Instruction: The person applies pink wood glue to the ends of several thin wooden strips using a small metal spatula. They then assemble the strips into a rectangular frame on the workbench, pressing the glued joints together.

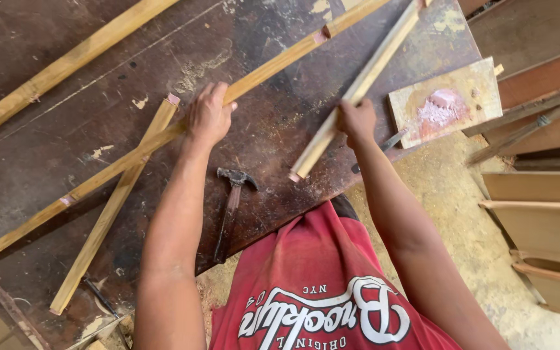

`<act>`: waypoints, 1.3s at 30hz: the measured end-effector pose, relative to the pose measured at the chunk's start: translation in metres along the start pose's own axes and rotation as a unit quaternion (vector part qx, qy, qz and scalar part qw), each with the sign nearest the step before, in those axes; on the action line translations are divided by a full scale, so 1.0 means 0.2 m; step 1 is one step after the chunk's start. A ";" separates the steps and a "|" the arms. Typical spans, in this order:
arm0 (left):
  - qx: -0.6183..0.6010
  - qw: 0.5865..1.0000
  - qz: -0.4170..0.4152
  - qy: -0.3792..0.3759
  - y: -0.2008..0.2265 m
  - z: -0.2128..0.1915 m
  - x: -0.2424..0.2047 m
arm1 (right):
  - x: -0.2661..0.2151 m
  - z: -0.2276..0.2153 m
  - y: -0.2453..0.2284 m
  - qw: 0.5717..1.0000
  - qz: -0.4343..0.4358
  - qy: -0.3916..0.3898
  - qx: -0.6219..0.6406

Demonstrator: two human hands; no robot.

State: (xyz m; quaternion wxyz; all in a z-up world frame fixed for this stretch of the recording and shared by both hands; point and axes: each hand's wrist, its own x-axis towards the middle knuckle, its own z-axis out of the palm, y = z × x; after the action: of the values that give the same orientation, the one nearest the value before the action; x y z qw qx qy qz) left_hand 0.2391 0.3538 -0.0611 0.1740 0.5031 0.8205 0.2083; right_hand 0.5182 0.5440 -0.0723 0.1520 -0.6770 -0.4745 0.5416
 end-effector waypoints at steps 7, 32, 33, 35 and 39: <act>0.016 0.999 -0.025 0.017 -0.07 -0.18 0.14 | 0.09 -0.30 0.02 0.971 0.026 0.019 0.238; -0.020 0.994 -0.092 -0.052 -0.34 -0.05 0.45 | -0.39 -1.17 0.56 0.985 -0.138 0.092 -0.038; -0.018 0.997 -0.072 -0.035 -0.35 -0.04 0.45 | -0.40 -1.17 0.57 0.987 -0.126 0.083 -0.052; -0.018 0.999 -0.049 -0.016 -0.37 -0.03 0.44 | -0.39 -1.16 0.58 0.989 -0.103 0.071 -0.082; -0.031 0.998 -0.043 -0.018 -0.38 -0.02 0.46 | -0.38 -1.09 0.66 0.995 -0.066 0.026 -0.063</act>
State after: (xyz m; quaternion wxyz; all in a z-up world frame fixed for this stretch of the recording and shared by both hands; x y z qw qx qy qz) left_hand 0.1400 0.4049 -0.1039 0.2130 0.4651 0.8313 0.2172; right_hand 0.7752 0.4838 -0.0426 0.1566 -0.6659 -0.5476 0.4818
